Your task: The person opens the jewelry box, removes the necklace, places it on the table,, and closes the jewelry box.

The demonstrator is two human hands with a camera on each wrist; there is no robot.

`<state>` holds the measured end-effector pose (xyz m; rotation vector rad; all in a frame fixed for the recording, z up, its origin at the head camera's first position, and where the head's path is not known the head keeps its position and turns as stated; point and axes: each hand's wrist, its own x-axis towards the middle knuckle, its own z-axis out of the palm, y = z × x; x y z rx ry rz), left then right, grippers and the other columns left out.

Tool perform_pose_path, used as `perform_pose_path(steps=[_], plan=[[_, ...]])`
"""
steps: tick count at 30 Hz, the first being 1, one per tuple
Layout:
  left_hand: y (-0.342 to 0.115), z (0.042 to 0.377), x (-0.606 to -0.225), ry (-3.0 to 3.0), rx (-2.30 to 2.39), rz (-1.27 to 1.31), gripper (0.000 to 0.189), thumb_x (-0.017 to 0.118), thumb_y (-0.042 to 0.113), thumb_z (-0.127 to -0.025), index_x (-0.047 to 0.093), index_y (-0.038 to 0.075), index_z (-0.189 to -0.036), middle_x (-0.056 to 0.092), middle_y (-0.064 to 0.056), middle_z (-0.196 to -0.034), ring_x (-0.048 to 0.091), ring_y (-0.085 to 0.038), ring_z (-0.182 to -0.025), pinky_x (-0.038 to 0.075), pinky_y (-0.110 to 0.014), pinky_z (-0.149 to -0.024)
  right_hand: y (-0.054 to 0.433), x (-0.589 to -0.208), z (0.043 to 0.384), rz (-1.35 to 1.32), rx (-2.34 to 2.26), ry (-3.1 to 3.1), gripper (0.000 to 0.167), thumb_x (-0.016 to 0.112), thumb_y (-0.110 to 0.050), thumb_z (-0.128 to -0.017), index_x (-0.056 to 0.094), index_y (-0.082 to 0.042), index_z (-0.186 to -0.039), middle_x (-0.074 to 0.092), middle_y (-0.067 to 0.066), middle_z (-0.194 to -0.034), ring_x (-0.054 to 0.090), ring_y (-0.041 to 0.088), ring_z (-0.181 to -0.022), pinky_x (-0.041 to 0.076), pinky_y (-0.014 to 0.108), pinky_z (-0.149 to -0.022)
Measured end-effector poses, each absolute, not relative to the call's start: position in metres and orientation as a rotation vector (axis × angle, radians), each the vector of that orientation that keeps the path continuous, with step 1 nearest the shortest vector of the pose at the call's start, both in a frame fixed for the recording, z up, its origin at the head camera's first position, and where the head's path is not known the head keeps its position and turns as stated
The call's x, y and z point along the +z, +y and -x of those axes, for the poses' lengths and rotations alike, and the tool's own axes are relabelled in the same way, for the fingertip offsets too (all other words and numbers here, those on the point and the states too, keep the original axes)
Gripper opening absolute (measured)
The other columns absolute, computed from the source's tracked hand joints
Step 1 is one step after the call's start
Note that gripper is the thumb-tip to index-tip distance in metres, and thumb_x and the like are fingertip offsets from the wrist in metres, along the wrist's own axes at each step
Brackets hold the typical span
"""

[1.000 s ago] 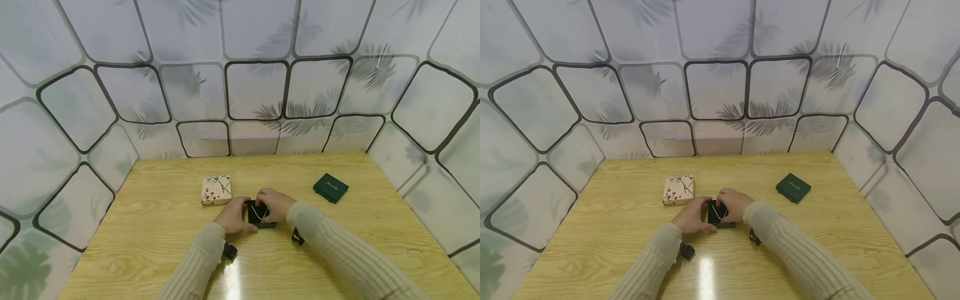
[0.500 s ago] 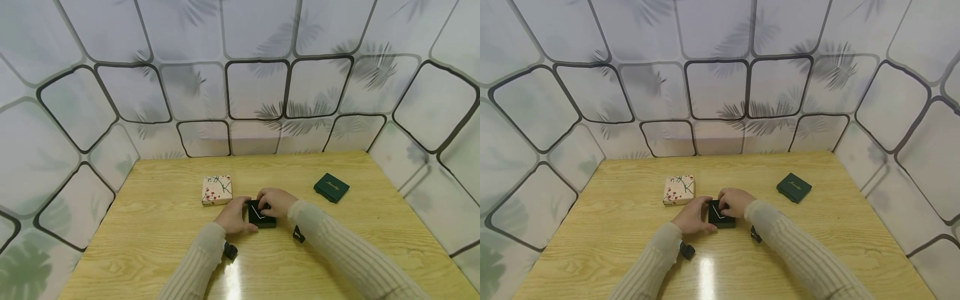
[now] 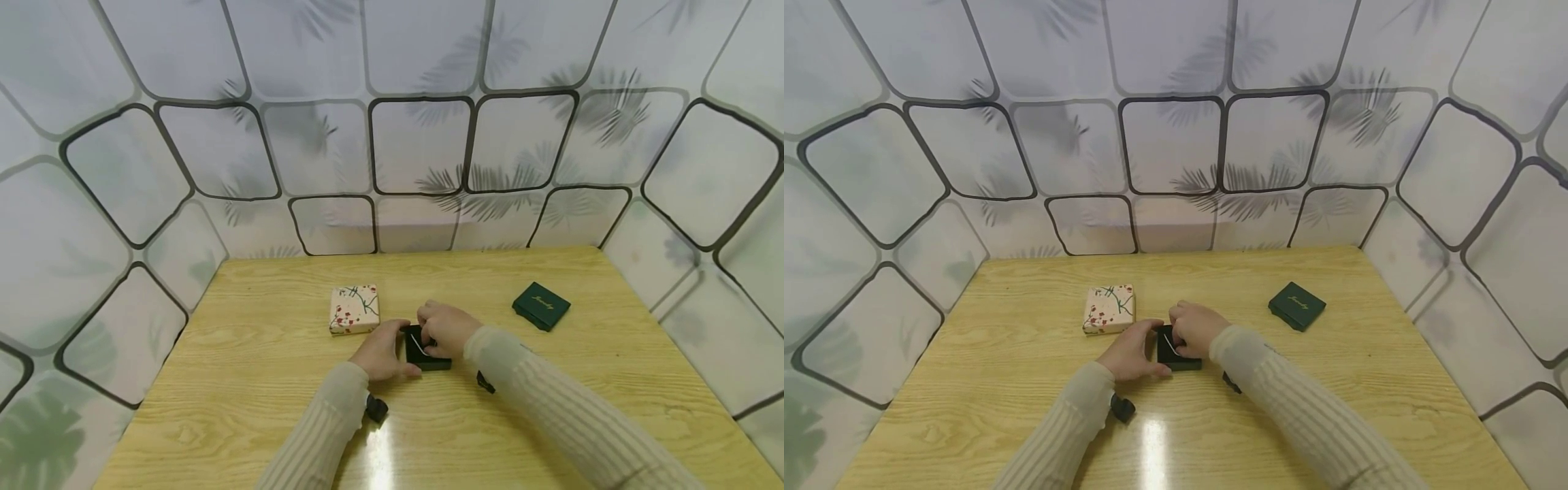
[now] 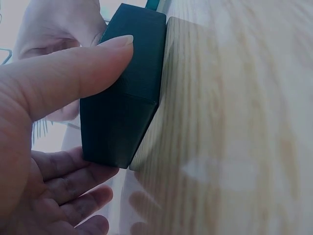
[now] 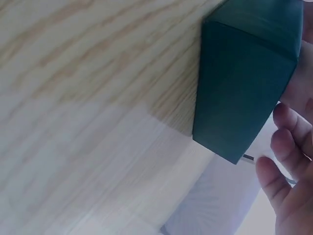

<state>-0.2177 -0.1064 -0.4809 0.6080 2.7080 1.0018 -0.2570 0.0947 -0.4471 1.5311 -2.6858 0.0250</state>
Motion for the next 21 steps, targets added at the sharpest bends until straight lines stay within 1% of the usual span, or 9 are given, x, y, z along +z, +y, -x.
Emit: perform_pose_path(steps=[4,6,8,12,21], plan=[[-0.107,0.218,-0.481,2.714,0.999,-0.626,0.096,0.086,0.044,-0.069,0.039,0.007,-0.144,0.042,-0.011,-0.145,0.039,-0.027,-0.133,0.034,-0.042,-0.109,0.092,-0.451,0.257,-1.516,0.018,-2.721,0.018,0.078,-0.022,-0.077,0.068,-0.023,-0.062,0.057,-0.012,-0.071,0.051,0.006,-0.066,0.049,0.024,-0.063],[-0.107,0.218,-0.482,2.72,0.998,-0.638,0.096,0.086,0.043,-0.068,0.039,0.006,-0.143,0.043,-0.012,-0.144,0.04,-0.027,-0.132,0.035,-0.042,-0.108,0.091,-0.454,0.257,-1.495,0.028,-2.751,0.021,0.076,-0.019,-0.077,0.064,-0.023,-0.06,0.055,-0.013,-0.064,0.049,0.003,-0.058,0.048,0.023,-0.058],[-0.107,0.219,-0.483,2.726,0.993,-0.647,0.096,0.086,0.043,-0.068,0.04,0.006,-0.143,0.044,-0.012,-0.143,0.041,-0.027,-0.132,0.035,-0.042,-0.108,0.091,-0.457,0.258,-1.475,0.034,-2.766,0.023,0.074,-0.017,-0.076,0.061,-0.023,-0.058,0.052,-0.014,-0.06,0.046,0.002,-0.054,0.045,0.022,-0.054],[-0.107,0.219,-0.484,2.727,0.99,-0.642,0.096,0.086,0.044,-0.068,0.039,0.006,-0.143,0.044,-0.011,-0.143,0.041,-0.027,-0.132,0.035,-0.041,-0.108,0.091,-0.46,0.258,-1.46,0.058,-2.756,0.022,0.073,-0.016,-0.074,0.059,-0.023,-0.059,0.05,-0.015,-0.059,0.043,0.001,-0.053,0.043,0.02,-0.053],[-0.107,0.219,-0.484,2.713,0.999,-0.625,0.097,0.086,0.045,-0.068,0.039,0.008,-0.144,0.043,-0.01,-0.145,0.04,-0.026,-0.132,0.035,-0.041,-0.108,0.095,-0.461,0.256,-1.465,0.127,-2.72,0.019,0.072,-0.015,-0.074,0.059,-0.023,-0.063,0.05,-0.014,-0.063,0.044,0.002,-0.056,0.043,0.021,-0.055]])
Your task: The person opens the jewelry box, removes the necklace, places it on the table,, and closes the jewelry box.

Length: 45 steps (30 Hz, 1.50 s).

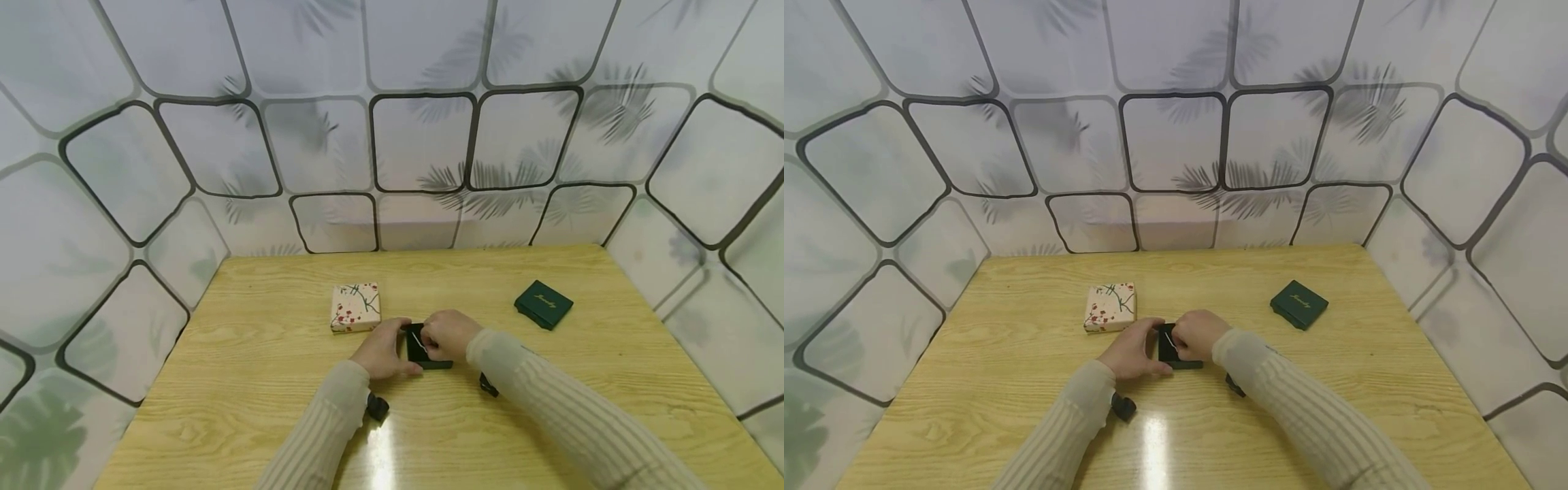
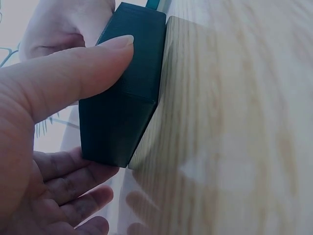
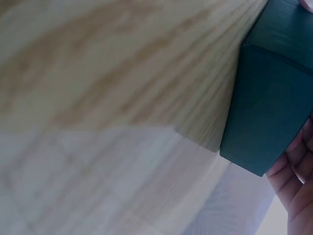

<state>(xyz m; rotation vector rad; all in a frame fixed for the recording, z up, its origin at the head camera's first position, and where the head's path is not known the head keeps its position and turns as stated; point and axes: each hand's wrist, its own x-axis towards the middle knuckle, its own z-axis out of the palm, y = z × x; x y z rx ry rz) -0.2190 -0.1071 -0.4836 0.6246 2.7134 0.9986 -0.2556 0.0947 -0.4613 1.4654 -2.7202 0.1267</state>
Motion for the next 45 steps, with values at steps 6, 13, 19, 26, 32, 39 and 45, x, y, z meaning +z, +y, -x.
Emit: perform_pose_path(steps=[6,13,19,26,32,39,45], plan=[[-0.1066,0.219,-0.483,2.716,1.002,-0.626,0.097,0.086,0.044,-0.068,0.039,0.007,-0.144,0.043,-0.01,-0.144,0.041,-0.026,-0.132,0.035,-0.041,-0.108,0.0965,-0.4633,0.2558,-1.48,0.145,-2.665,0.019,0.07,-0.015,-0.073,0.057,-0.023,-0.062,0.048,-0.015,-0.062,0.042,0.001,-0.056,0.042,0.02,-0.055],[-0.1065,0.2193,-0.4821,2.711,0.995,-0.625,0.097,0.087,0.044,-0.067,0.04,0.007,-0.144,0.044,-0.009,-0.143,0.041,-0.025,-0.131,0.034,-0.04,-0.108,0.098,-0.4609,0.2549,-1.49,0.201,-2.615,0.022,0.07,-0.014,-0.072,0.053,-0.023,-0.06,0.045,-0.015,-0.06,0.04,0.001,-0.055,0.039,0.019,-0.053],[-0.1067,0.2201,-0.4834,2.729,0.998,-0.656,0.097,0.088,0.043,-0.065,0.042,0.005,-0.141,0.048,-0.009,-0.139,0.044,-0.025,-0.128,0.036,-0.04,-0.107,0.0993,-0.4598,0.2548,-1.479,0.23,-2.603,0.025,0.07,-0.015,-0.072,0.051,-0.024,-0.059,0.042,-0.015,-0.06,0.039,0.001,-0.055,0.037,0.019,-0.053],[-0.1066,0.2193,-0.4854,2.701,1.019,-0.637,0.1,0.088,0.044,-0.065,0.038,0.007,-0.145,0.046,-0.009,-0.141,0.042,-0.025,-0.13,0.035,-0.041,-0.108,0.1009,-0.4615,0.253,-1.467,0.234,-2.549,0.021,0.071,-0.015,-0.071,0.054,-0.022,-0.061,0.045,-0.014,-0.061,0.042,0.002,-0.057,0.04,0.019,-0.054],[-0.1062,0.2197,-0.4847,2.695,1.026,-0.634,0.099,0.088,0.044,-0.066,0.039,0.008,-0.144,0.047,-0.007,-0.14,0.043,-0.024,-0.129,0.036,-0.042,-0.107,0.1021,-0.4643,0.2527,-1.451,0.218,-2.474,0.021,0.073,-0.016,-0.069,0.055,-0.022,-0.06,0.045,-0.013,-0.061,0.043,0.004,-0.057,0.041,0.02,-0.052],[-0.1055,0.2192,-0.4825,2.69,1.029,-0.627,0.098,0.087,0.044,-0.066,0.039,0.008,-0.144,0.047,-0.008,-0.139,0.043,-0.025,-0.129,0.036,-0.042,-0.107,0.1032,-0.4662,0.2527,-1.443,0.189,-2.396,0.019,0.073,-0.017,-0.069,0.056,-0.022,-0.062,0.047,-0.012,-0.062,0.043,0.003,-0.057,0.041,0.019,-0.051],[-0.1055,0.2199,-0.4831,2.689,1.046,-0.623,0.098,0.086,0.048,-0.066,0.041,0.009,-0.143,0.047,-0.008,-0.14,0.044,-0.024,-0.129,0.036,-0.041,-0.107,0.1038,-0.4655,0.2527,-1.436,0.178,-2.377,0.02,0.073,-0.017,-0.07,0.055,-0.021,-0.062,0.047,-0.011,-0.063,0.043,0.004,-0.057,0.042,0.02,-0.052]])
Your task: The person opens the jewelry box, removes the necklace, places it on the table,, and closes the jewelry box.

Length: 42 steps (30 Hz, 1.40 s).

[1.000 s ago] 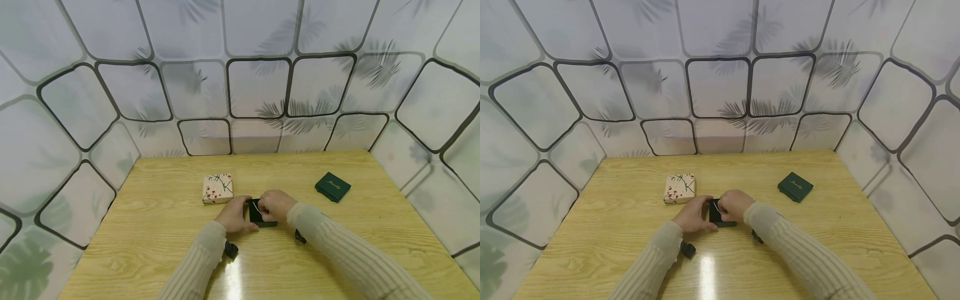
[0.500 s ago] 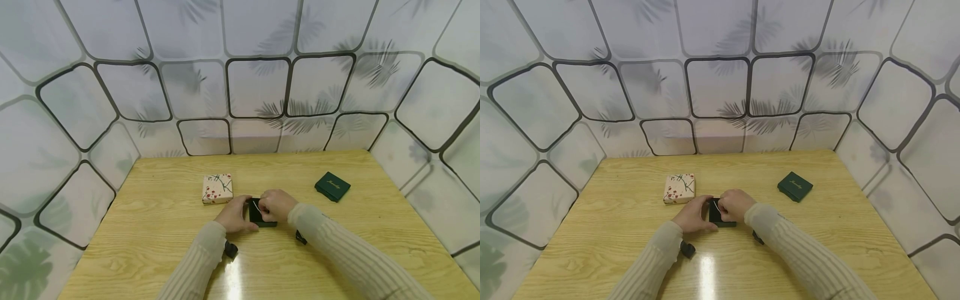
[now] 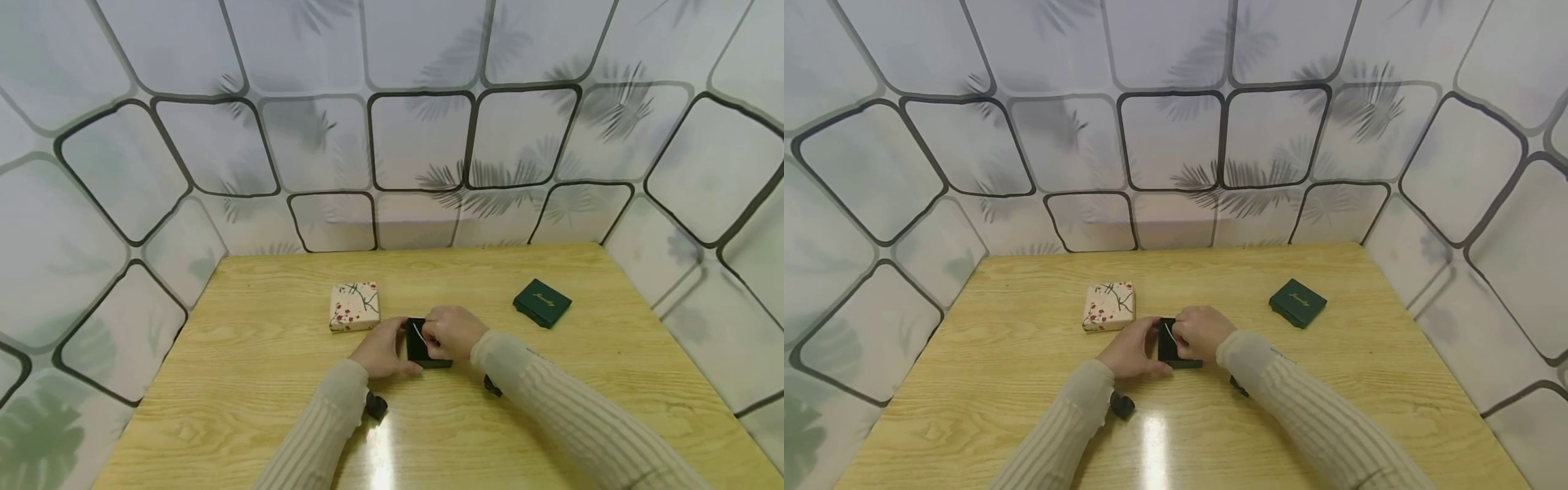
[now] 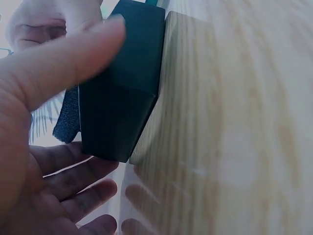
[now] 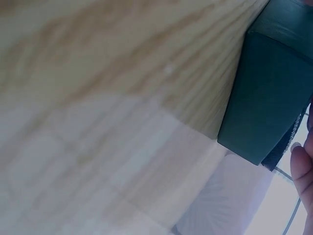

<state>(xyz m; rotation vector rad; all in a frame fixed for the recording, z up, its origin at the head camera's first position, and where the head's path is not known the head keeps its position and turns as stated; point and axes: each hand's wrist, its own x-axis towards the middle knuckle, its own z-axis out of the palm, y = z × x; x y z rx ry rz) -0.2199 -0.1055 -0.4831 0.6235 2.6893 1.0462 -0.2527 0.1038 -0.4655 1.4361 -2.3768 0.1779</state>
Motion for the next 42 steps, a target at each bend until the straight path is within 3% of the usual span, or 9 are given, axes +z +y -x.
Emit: perform_pose_path(steps=[5,8,12,24,31,37,42], plan=[[-0.106,0.22,-0.484,2.68,1.059,-0.611,0.088,0.073,0.055,-0.079,0.038,0.008,-0.145,0.045,-0.009,-0.143,0.042,-0.025,-0.131,0.037,-0.043,-0.106,0.105,-0.465,0.253,-1.432,0.173,-2.385,0.02,0.074,-0.016,-0.07,0.057,-0.021,-0.062,0.049,-0.011,-0.063,0.046,0.004,-0.058,0.043,0.02,-0.053],[-0.107,0.22,-0.483,2.679,1.104,-0.625,0.074,0.066,0.048,-0.089,0.039,0.008,-0.144,0.044,-0.011,-0.143,0.041,-0.027,-0.131,0.036,-0.046,-0.106,0.106,-0.466,0.253,-1.426,0.169,-2.393,0.019,0.075,-0.017,-0.071,0.058,-0.021,-0.063,0.051,-0.011,-0.064,0.047,0.004,-0.059,0.044,0.02,-0.054],[-0.107,0.221,-0.483,2.702,1.13,-0.635,0.06,0.064,0.036,-0.093,0.042,0.007,-0.141,0.047,-0.013,-0.139,0.043,-0.028,-0.129,0.037,-0.045,-0.105,0.106,-0.466,0.253,-1.425,0.163,-2.401,0.018,0.075,-0.018,-0.073,0.06,-0.021,-0.064,0.052,-0.011,-0.065,0.048,0.004,-0.06,0.044,0.02,-0.054],[-0.108,0.22,-0.482,2.725,1.157,-0.642,0.052,0.068,0.025,-0.092,0.046,0.005,-0.135,0.051,-0.013,-0.132,0.047,-0.028,-0.125,0.04,-0.045,-0.103,0.108,-0.462,0.253,-1.442,0.323,-2.433,0.01,0.074,-0.018,-0.08,0.068,-0.021,-0.073,0.056,-0.01,-0.073,0.05,0.005,-0.066,0.047,0.02,-0.058],[-0.107,0.221,-0.482,2.744,1.155,-0.666,0.052,0.07,0.024,-0.09,0.047,0.004,-0.132,0.053,-0.013,-0.13,0.048,-0.028,-0.124,0.039,-0.045,-0.103,0.112,-0.461,0.262,-1.252,0.518,-2.446,0.005,0.075,-0.018,-0.083,0.07,-0.017,-0.086,0.061,-0.006,-0.084,0.054,0.009,-0.075,0.05,0.025,-0.064],[-0.107,0.22,-0.48,2.747,1.16,-0.67,0.052,0.07,0.024,-0.09,0.048,0.003,-0.132,0.053,-0.015,-0.13,0.048,-0.03,-0.124,0.039,-0.047,-0.103,0.114,-0.462,0.266,-1.1,0.632,-2.703,0.012,0.068,-0.025,-0.091,0.072,-0.016,-0.097,0.063,-0.005,-0.093,0.057,0.012,-0.086,0.051,0.032,-0.074],[-0.107,0.22,-0.481,2.755,1.17,-0.678,0.048,0.07,0.024,-0.09,0.05,0.004,-0.129,0.054,-0.014,-0.128,0.049,-0.03,-0.122,0.04,-0.047,-0.102,0.114,-0.462,0.266,-1.111,0.666,-2.793,0.015,0.061,-0.029,-0.096,0.071,-0.017,-0.097,0.063,-0.005,-0.094,0.056,0.012,-0.086,0.05,0.033,-0.076]])
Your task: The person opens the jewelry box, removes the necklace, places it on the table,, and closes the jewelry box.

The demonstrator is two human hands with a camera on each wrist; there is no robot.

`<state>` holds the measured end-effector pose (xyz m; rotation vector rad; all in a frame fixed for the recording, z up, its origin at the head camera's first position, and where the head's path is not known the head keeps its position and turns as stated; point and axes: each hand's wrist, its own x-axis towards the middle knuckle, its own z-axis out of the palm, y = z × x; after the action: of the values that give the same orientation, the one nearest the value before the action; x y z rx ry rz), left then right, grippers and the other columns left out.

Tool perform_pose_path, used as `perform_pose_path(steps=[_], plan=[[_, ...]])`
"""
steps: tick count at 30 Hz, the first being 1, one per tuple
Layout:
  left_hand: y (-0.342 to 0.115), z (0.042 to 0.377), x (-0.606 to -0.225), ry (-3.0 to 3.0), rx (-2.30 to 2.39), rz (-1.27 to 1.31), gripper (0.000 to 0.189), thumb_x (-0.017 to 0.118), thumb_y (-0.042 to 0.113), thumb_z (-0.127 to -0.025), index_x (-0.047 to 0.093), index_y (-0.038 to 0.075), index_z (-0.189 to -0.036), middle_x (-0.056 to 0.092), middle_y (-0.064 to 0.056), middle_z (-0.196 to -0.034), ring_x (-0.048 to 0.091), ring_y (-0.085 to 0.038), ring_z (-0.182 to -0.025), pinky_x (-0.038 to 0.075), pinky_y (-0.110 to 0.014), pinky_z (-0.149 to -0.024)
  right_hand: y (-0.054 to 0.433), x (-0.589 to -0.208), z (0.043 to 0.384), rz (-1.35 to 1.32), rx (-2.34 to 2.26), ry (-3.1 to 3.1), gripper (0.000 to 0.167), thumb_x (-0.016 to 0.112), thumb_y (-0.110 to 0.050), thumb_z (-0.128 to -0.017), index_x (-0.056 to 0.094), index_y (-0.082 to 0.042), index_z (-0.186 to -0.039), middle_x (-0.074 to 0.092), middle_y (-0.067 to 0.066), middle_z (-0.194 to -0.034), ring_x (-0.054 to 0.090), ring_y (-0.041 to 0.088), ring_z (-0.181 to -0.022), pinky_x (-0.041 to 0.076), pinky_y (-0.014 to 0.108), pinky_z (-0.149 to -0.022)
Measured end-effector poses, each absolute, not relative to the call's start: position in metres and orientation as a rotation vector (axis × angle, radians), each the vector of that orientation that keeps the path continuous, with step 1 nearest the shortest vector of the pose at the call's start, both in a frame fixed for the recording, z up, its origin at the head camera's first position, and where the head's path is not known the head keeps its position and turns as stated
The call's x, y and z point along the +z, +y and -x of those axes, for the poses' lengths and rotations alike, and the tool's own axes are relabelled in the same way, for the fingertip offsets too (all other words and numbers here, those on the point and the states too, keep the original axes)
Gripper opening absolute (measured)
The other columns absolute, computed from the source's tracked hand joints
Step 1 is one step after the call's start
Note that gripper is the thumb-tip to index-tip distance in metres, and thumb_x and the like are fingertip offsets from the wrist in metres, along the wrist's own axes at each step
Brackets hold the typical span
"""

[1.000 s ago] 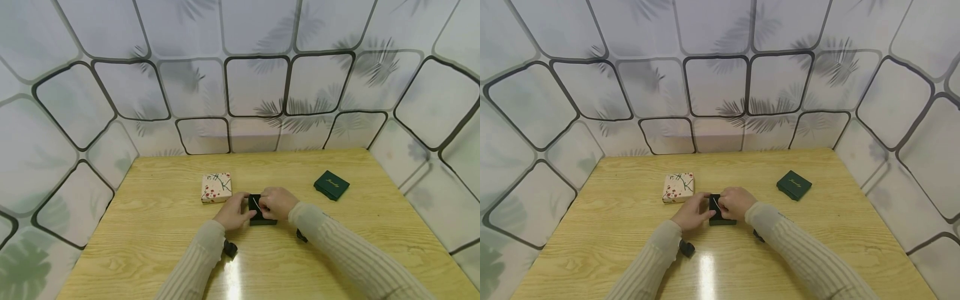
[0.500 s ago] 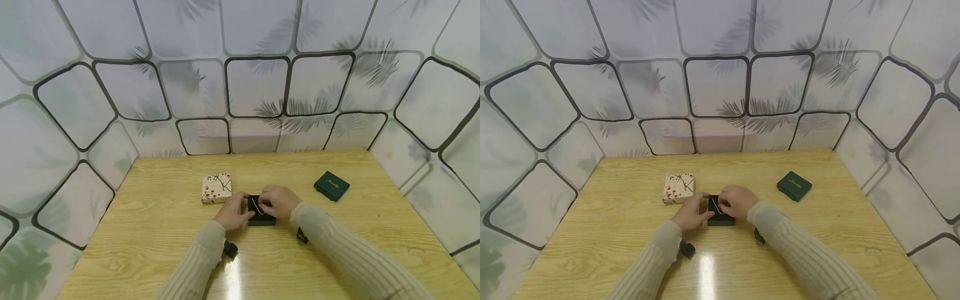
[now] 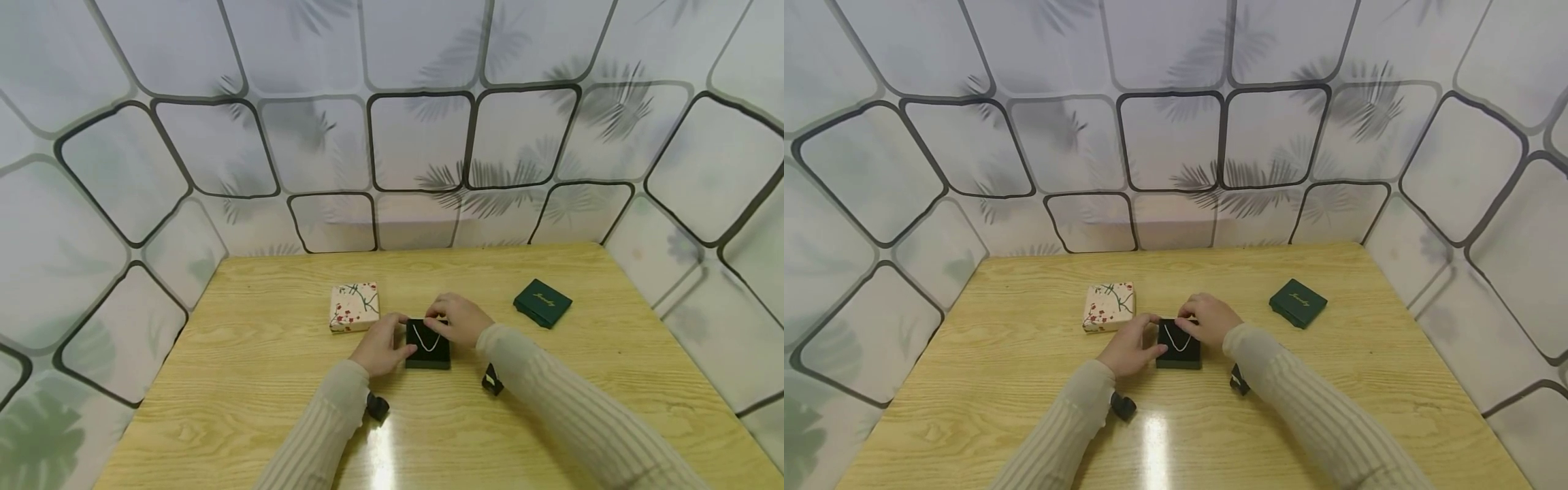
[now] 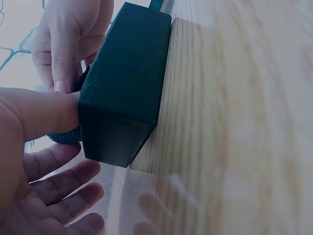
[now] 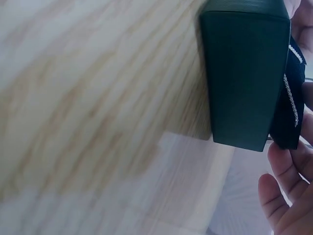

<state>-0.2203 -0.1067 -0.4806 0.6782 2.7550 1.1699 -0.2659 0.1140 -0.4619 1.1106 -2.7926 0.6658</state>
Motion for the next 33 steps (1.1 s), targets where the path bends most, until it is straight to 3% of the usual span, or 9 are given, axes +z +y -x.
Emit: perform_pose_path(steps=[5,14,19,25,33], plan=[[-0.107,0.221,-0.482,2.753,1.187,-0.659,0.041,0.065,0.024,-0.093,0.052,0.002,-0.125,0.056,-0.014,-0.123,0.053,-0.028,-0.116,0.044,-0.044,-0.097,0.113,-0.46,0.266,-1.14,0.69,-2.777,0.014,0.061,-0.028,-0.096,0.069,-0.018,-0.093,0.062,-0.007,-0.09,0.055,0.011,-0.083,0.049,0.032,-0.075],[-0.106,0.222,-0.483,2.776,1.222,-0.629,0.021,0.062,0.023,-0.095,0.059,0.007,-0.108,0.058,-0.007,-0.111,0.053,-0.018,-0.088,0.046,-0.035,-0.079,0.113,-0.46,0.266,-1.143,0.745,-2.765,0.013,0.061,-0.027,-0.096,0.067,-0.017,-0.092,0.061,-0.007,-0.088,0.055,0.009,-0.081,0.049,0.031,-0.073],[-0.106,0.221,-0.48,2.767,1.229,-0.609,0.02,0.063,0.023,-0.095,0.06,0.005,-0.105,0.058,-0.008,-0.106,0.057,-0.019,-0.09,0.049,-0.035,-0.077,0.111,-0.463,0.266,-1.119,0.68,-2.679,0.01,0.067,-0.026,-0.092,0.061,-0.018,-0.089,0.056,-0.007,-0.086,0.051,0.01,-0.08,0.048,0.029,-0.072],[-0.106,0.221,-0.477,2.767,1.224,-0.578,0.019,0.062,0.023,-0.095,0.061,0.006,-0.104,0.058,-0.007,-0.102,0.06,-0.019,-0.09,0.051,-0.033,-0.074,0.103,-0.463,0.262,-1.262,0.468,-2.489,0.017,0.071,-0.026,-0.087,0.057,-0.02,-0.079,0.051,-0.009,-0.074,0.045,0.008,-0.069,0.043,0.025,-0.062],[-0.106,0.221,-0.478,2.772,1.233,-0.6,0.016,0.062,0.022,-0.095,0.063,0.007,-0.102,0.059,-0.006,-0.1,0.054,-0.015,-0.081,0.048,-0.031,-0.069,0.096,-0.46,0.253,-1.288,0.296,-2.542,0.019,0.074,-0.031,-0.083,0.06,-0.021,-0.077,0.051,-0.01,-0.07,0.045,0.009,-0.063,0.042,0.028,-0.059]])
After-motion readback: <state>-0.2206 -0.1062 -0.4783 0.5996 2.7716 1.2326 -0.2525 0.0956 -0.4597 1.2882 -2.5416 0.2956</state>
